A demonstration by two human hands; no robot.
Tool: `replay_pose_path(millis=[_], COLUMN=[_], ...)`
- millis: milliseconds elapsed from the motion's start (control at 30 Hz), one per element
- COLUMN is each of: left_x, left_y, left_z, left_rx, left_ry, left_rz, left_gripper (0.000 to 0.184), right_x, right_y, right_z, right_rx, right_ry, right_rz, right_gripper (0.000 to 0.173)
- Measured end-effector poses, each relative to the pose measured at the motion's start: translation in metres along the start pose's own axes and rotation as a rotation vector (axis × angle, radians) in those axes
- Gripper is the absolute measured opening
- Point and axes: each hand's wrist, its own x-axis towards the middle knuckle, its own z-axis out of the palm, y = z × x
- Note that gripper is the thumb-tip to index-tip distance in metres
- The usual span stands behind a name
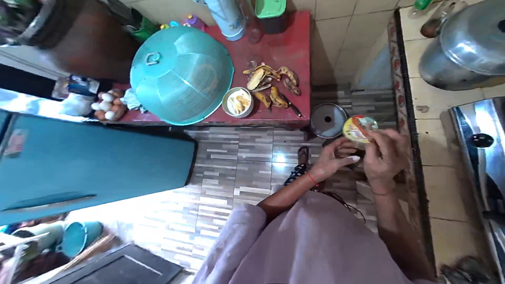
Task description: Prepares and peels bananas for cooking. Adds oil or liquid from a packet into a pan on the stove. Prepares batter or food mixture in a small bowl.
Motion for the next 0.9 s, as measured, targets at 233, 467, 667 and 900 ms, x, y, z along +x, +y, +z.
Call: replay_pose_path(millis=[233, 467, 667, 900], left_x=[-0.047, -0.071, -0.089, -0.1], left_y=[-0.004, 0.0, 0.0, -0.016], left_z=[-0.039, -0.107, -0.187, -0.226], left_rx=[-0.05, -0.103, 0.1, 0.305], left_ry=[0.249, 0.271, 0.089, -0.016], left_rz=[0.033, 0.114, 0.044, -0.192], left_gripper=[0.039, 0.061, 0.06, 0.045], right_x=[-0.017, -0.015, -0.031, -0.106], right_y=[-0.049, -0.1, -0.124, -0.065], right_z=[0.035, 0.078, 0.109, 0.031], right_rx=[0.276, 0.406, 0.419, -0.027], right_ry=[-0.07, -0.076, 0.081, 0.268], right_rz=[-0.012, 0.015, 0.214, 0.538], right_gripper=[0.017, 0.019, 0.016, 0.018])
